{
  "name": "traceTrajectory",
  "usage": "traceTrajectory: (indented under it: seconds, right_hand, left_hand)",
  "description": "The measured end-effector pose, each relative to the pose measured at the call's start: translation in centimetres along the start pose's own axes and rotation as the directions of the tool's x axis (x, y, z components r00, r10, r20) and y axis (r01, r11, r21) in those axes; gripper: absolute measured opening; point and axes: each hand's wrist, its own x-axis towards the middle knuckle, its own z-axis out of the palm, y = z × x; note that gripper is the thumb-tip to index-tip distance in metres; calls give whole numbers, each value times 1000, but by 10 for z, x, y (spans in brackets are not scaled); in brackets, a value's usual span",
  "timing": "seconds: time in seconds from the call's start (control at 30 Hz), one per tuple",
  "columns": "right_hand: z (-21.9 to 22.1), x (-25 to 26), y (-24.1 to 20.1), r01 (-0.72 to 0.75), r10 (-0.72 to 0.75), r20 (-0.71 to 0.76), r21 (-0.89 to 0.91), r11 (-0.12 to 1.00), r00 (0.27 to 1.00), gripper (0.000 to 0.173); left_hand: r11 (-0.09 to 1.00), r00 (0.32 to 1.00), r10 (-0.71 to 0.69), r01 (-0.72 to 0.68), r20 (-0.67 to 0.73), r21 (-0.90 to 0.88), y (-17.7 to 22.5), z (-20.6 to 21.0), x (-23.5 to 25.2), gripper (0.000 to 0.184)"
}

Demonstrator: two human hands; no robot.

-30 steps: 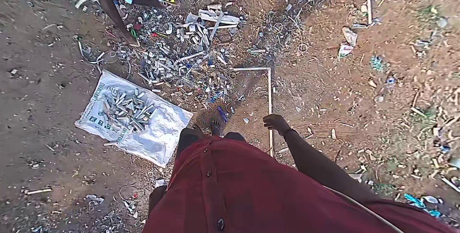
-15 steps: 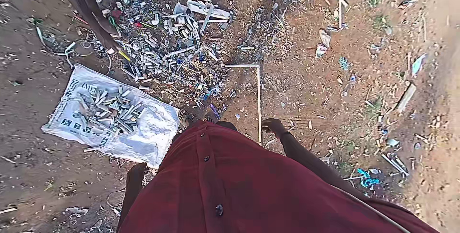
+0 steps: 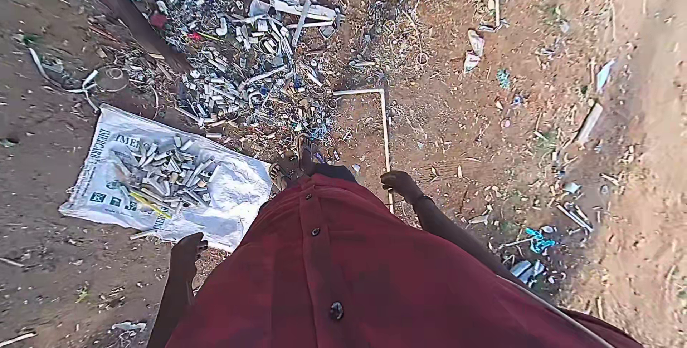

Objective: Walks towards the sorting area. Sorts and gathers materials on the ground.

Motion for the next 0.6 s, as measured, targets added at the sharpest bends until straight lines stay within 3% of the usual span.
traceTrajectory:
  seconds: [0.17, 0.37, 0.47, 0.6]
  right_hand:
    - [-9, 16, 19, -124, 125, 13, -80, 989, 992, 35]
    - [1, 21, -7, -50, 61, -77, 146, 988, 995, 31]
    - [14, 19, -29, -9, 12, -26, 90, 996, 1000, 32]
    - [25, 24, -46, 10, -10, 23, -21, 1000, 1000, 32]
  left_hand:
    - [997, 1000, 3, -3, 6, -78, -13, 6, 20, 42]
    - [971, 985, 117, -140, 128, 194, -45, 5, 37, 38]
    - [985, 994, 101, -107, 52, 138, -52, -5, 26, 37]
    - [995, 999, 40, -38, 20, -94, -83, -25, 27, 42]
